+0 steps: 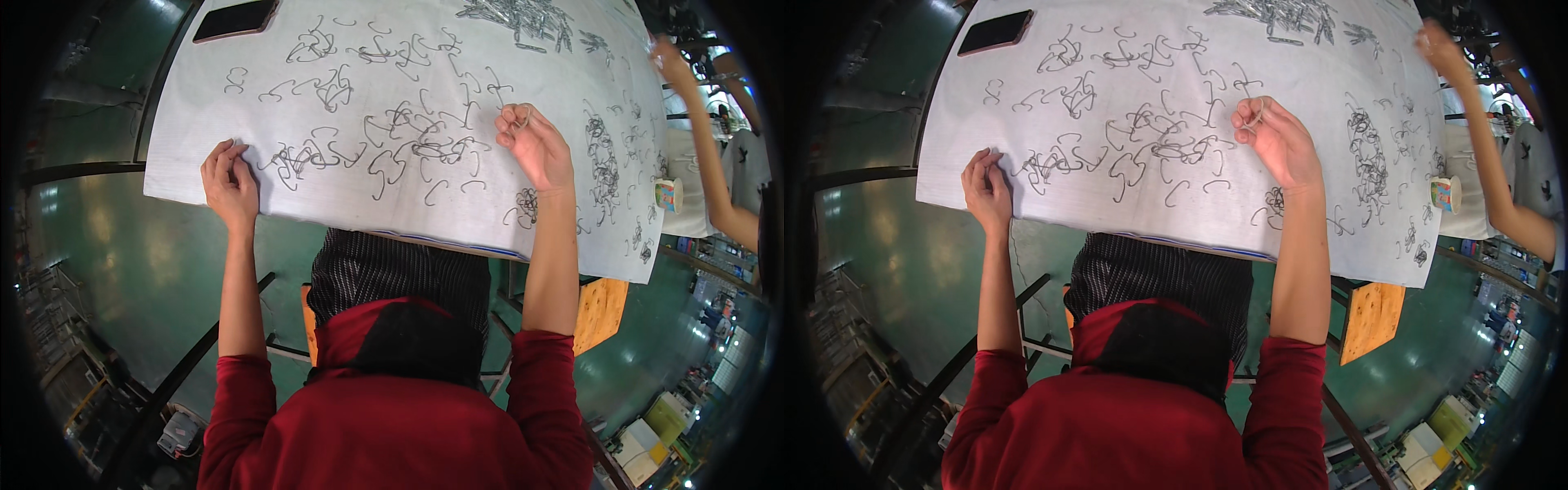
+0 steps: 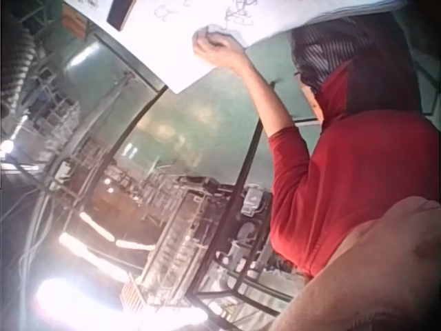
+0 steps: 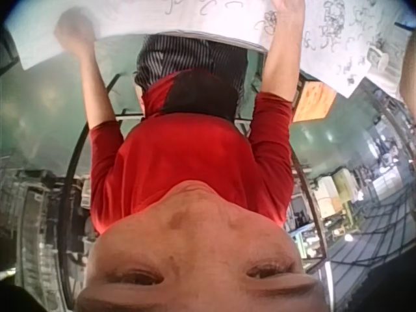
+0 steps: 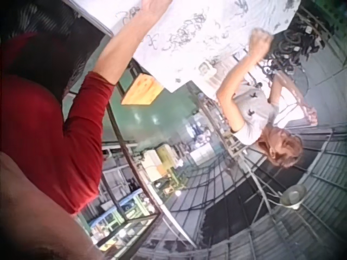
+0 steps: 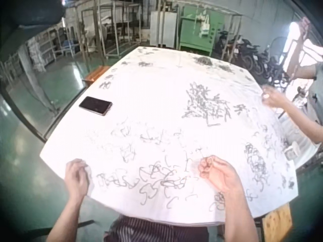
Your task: The person sits at a table and repeatedly picks up small metal clips, links them together by hand, and places the assembled clips on a large white sheet. The person occasionally gathers and repositions the clips on the sheet while continuing to assemble more.
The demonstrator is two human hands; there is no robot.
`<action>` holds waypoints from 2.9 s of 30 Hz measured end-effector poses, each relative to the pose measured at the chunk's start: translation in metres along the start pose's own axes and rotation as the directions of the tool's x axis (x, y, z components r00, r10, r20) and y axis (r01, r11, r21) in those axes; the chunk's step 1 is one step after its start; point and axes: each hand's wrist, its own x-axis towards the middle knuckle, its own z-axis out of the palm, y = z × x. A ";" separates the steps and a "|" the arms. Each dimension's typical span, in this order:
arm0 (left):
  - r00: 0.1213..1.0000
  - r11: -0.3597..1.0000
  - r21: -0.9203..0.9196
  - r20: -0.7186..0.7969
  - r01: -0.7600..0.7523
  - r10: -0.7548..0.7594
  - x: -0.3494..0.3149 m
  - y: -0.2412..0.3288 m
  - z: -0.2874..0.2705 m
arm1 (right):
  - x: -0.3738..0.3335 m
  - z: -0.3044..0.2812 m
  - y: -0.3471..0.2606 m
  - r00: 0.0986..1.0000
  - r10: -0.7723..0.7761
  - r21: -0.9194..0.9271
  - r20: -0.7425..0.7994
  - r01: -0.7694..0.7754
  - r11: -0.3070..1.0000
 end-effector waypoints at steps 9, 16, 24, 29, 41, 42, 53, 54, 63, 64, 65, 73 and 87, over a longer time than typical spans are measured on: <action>1.000 1.000 0.011 0.009 -0.011 0.011 0.002 0.001 0.000 | -0.014 -0.007 0.008 0.957 0.064 -0.685 -0.282 -0.248 0.685; 0.999 0.999 -0.013 0.019 0.036 -0.036 0.001 0.003 0.000 | -0.023 0.042 0.037 0.891 -0.246 -0.924 -0.381 -0.377 0.067; 1.000 1.000 -0.006 0.015 0.024 -0.023 0.000 -0.003 0.000 | -0.001 0.051 0.042 0.971 0.073 -0.913 -0.229 -0.240 0.329; 0.997 0.997 -0.036 0.029 0.068 -0.067 0.001 0.003 -0.001 | 0.026 0.046 0.038 0.963 -0.052 -0.901 -0.264 -0.227 0.369; 0.998 0.997 -0.048 -0.016 0.053 -0.053 0.001 0.001 -0.002 | 0.058 0.073 0.048 0.989 0.115 -0.962 -0.094 -0.120 0.246; 0.999 0.997 -0.051 -0.018 0.050 -0.051 0.001 0.001 -0.002 | 0.061 0.080 0.051 0.985 0.163 -0.974 -0.046 -0.081 0.212; 0.995 0.990 -0.117 -0.062 0.074 -0.082 0.001 0.004 -0.002 | 0.063 0.118 0.076 0.934 0.296 -0.972 0.199 0.151 0.179; 0.995 0.989 -0.132 -0.058 0.073 -0.081 0.002 0.007 -0.004 | 0.064 0.121 0.076 0.958 0.248 -0.982 0.144 0.107 0.156; 0.933 0.935 -0.182 0.143 -0.303 0.330 0.000 -0.005 -0.019 | 0.068 0.146 0.097 0.897 0.359 -0.962 0.259 0.204 0.183; 0.950 0.952 -0.161 0.131 -0.261 0.283 0.000 -0.002 -0.016 | 0.070 0.143 0.100 0.916 0.305 -0.957 0.262 0.206 0.204; 0.958 0.957 -0.159 0.116 -0.241 0.261 -0.001 -0.002 -0.015 | 0.071 0.144 0.098 0.945 0.258 -0.970 0.200 0.154 0.187; 0.996 0.941 -0.333 0.039 -0.063 0.080 -0.001 -0.002 -0.017 | 0.078 0.168 0.098 0.967 0.186 -0.977 0.173 0.145 0.153; 0.984 0.951 -0.303 0.139 -0.068 0.114 -0.002 -0.008 -0.018 | 0.089 0.185 0.119 0.946 0.231 -0.974 0.228 0.218 0.068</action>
